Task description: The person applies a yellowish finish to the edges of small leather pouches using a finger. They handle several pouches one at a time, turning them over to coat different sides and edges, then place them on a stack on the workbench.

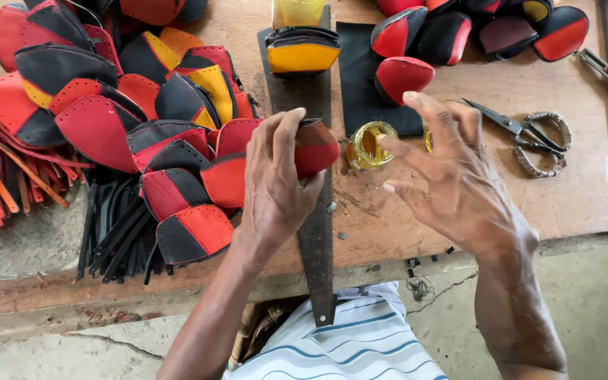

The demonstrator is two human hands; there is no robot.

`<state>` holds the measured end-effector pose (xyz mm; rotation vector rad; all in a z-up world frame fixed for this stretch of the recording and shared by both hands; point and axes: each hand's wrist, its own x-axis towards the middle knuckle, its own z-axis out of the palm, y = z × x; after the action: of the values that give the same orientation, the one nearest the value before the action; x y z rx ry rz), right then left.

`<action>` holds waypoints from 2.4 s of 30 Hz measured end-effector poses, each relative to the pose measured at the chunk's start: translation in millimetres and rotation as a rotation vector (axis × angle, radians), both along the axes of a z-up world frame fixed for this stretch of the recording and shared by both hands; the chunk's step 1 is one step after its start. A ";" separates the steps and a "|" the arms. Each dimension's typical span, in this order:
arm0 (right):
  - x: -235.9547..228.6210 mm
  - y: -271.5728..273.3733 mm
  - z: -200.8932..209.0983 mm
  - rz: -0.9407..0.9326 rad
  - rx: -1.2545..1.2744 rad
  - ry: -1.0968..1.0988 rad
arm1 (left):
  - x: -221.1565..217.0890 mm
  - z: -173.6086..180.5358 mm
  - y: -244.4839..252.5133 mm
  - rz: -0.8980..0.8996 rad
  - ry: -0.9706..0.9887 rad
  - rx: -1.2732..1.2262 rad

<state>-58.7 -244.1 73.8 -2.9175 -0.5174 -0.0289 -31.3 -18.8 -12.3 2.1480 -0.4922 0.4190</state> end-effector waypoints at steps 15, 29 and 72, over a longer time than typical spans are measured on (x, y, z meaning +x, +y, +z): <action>32.1 -5.5 -15.1 0.095 -0.027 0.132 | 0.3 -19.0 9.6 -0.389 0.809 -0.897; -22.2 -42.7 2.3 0.004 0.243 -0.171 | 4.2 -19.6 7.8 -0.471 0.934 -1.097; -25.5 -4.6 -48.4 0.341 0.834 0.250 | 6.2 -40.3 13.8 -0.873 1.213 -1.360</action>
<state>-84.2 -248.7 25.4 -1.9679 -0.7310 0.1312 -25.1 -5.0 -52.6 0.4662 -0.2168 -0.8226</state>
